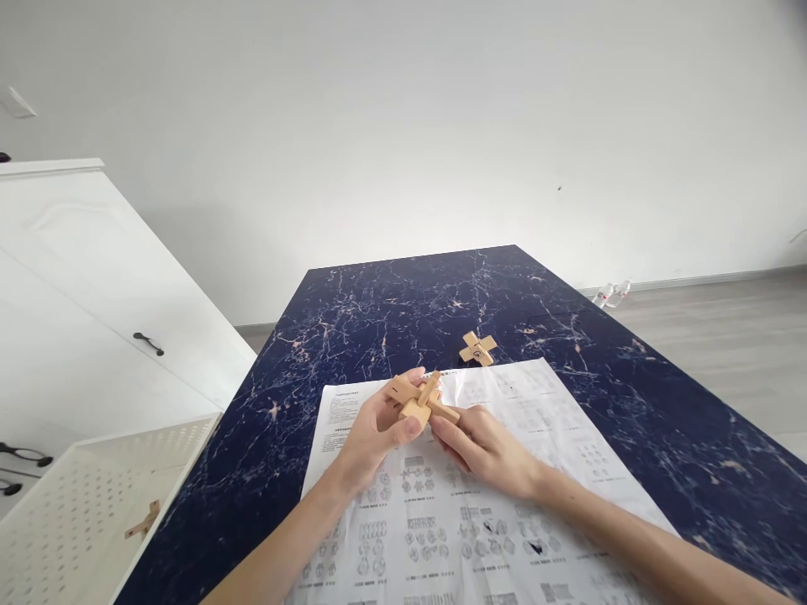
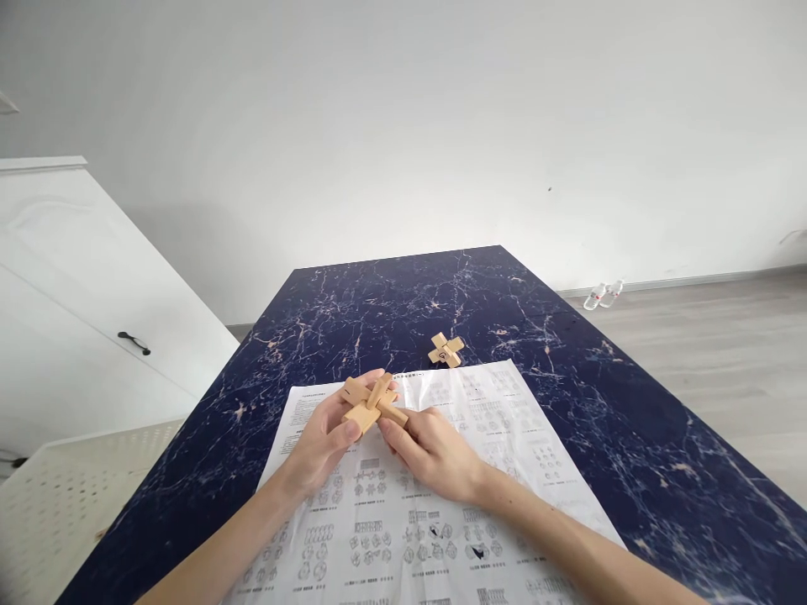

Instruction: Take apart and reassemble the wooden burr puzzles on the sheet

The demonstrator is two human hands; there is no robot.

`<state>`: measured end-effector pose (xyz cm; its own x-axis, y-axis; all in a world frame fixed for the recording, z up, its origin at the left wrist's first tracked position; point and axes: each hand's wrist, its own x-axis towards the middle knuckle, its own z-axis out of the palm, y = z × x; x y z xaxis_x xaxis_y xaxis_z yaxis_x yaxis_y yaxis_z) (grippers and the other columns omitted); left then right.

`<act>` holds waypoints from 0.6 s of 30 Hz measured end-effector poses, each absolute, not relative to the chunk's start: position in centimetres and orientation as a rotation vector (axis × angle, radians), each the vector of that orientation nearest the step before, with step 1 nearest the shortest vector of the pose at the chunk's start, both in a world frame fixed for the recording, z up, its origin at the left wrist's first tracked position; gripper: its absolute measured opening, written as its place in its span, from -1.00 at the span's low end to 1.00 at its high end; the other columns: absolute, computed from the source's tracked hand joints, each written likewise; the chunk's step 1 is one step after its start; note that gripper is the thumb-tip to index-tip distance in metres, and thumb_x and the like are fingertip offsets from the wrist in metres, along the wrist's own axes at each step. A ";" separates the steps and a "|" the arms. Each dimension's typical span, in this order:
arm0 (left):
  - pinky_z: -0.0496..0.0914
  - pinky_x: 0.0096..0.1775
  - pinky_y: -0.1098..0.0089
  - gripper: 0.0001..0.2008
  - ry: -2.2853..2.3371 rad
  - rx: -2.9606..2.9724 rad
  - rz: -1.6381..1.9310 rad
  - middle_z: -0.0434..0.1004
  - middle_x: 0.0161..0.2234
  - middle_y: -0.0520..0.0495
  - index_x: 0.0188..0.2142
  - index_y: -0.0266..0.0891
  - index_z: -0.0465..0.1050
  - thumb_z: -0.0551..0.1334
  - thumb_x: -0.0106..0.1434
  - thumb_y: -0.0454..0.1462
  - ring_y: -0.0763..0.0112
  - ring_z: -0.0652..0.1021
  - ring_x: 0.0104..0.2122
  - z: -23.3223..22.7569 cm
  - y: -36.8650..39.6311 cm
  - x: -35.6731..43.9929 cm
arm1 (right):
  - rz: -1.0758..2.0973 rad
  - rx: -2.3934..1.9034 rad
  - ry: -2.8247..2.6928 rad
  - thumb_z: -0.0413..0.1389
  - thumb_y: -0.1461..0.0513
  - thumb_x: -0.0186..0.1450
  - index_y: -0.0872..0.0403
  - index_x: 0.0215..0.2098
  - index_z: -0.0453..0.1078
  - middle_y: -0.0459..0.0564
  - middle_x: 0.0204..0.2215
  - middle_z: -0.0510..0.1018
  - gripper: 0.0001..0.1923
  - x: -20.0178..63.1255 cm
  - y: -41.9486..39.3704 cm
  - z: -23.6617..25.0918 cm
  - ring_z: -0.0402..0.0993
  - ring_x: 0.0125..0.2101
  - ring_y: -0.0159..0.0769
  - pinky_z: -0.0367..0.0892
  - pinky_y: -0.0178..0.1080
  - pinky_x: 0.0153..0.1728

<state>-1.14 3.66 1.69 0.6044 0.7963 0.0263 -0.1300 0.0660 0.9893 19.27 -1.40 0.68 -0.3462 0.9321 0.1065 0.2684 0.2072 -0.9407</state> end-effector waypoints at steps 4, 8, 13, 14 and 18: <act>0.40 0.29 -0.05 -0.12 0.665 1.375 0.807 0.44 0.34 -0.32 0.39 -0.10 0.33 0.53 0.18 0.08 -0.16 0.49 0.30 1.6 3.7 -1.2 | 1.180 -1.059 -1.770 -0.11 -0.01 0.60 -0.02 -0.52 0.16 -0.14 -0.58 0.31 -0.47 19.5 -1.5 1.0 0.19 -0.59 -0.38 0.18 -0.21 -0.47; 0.41 0.28 -0.08 -0.09 0.657 1.426 0.738 0.44 0.35 -0.32 0.40 -0.11 0.32 0.52 0.17 0.13 -0.18 0.47 0.32 1.9 3.9 -1.5 | 1.234 -1.018 -1.785 -0.10 -0.03 0.60 -0.03 -0.47 0.15 -0.17 -0.61 0.27 -0.50 19.6 -1.5 0.9 0.13 -0.61 -0.38 0.12 -0.22 -0.52; 0.41 0.28 -0.06 -0.14 0.699 1.488 0.771 0.47 0.31 -0.30 0.36 -0.10 0.33 0.54 0.17 0.07 -0.13 0.50 0.29 2.3 3.7 -1.4 | 1.285 -1.048 -1.771 -0.11 -0.05 0.61 -0.02 -0.42 0.18 -0.17 -0.58 0.31 -0.52 19.6 -1.3 0.5 0.16 -0.58 -0.37 0.16 -0.22 -0.48; 0.42 0.28 -0.04 -0.15 0.711 1.499 0.810 0.46 0.31 -0.29 0.35 -0.09 0.31 0.54 0.17 0.04 -0.11 0.50 0.29 2.3 3.6 -1.2 | 1.254 -1.062 -1.759 -0.09 -0.05 0.60 -0.01 -0.38 0.22 -0.15 -0.54 0.36 -0.55 19.7 -1.2 0.5 0.20 -0.55 -0.35 0.18 -0.22 -0.46; 0.46 0.23 0.02 -0.15 0.779 1.641 0.972 0.37 0.36 -0.25 0.37 0.01 0.21 0.55 0.19 -0.10 -0.05 0.47 0.31 2.3 2.8 -0.7 | 1.018 -0.961 -1.635 0.01 -0.05 0.55 -0.01 -0.09 0.34 0.02 -0.16 0.53 -0.69 20.4 -1.0 0.8 0.42 -0.21 -0.16 0.32 -0.13 -0.17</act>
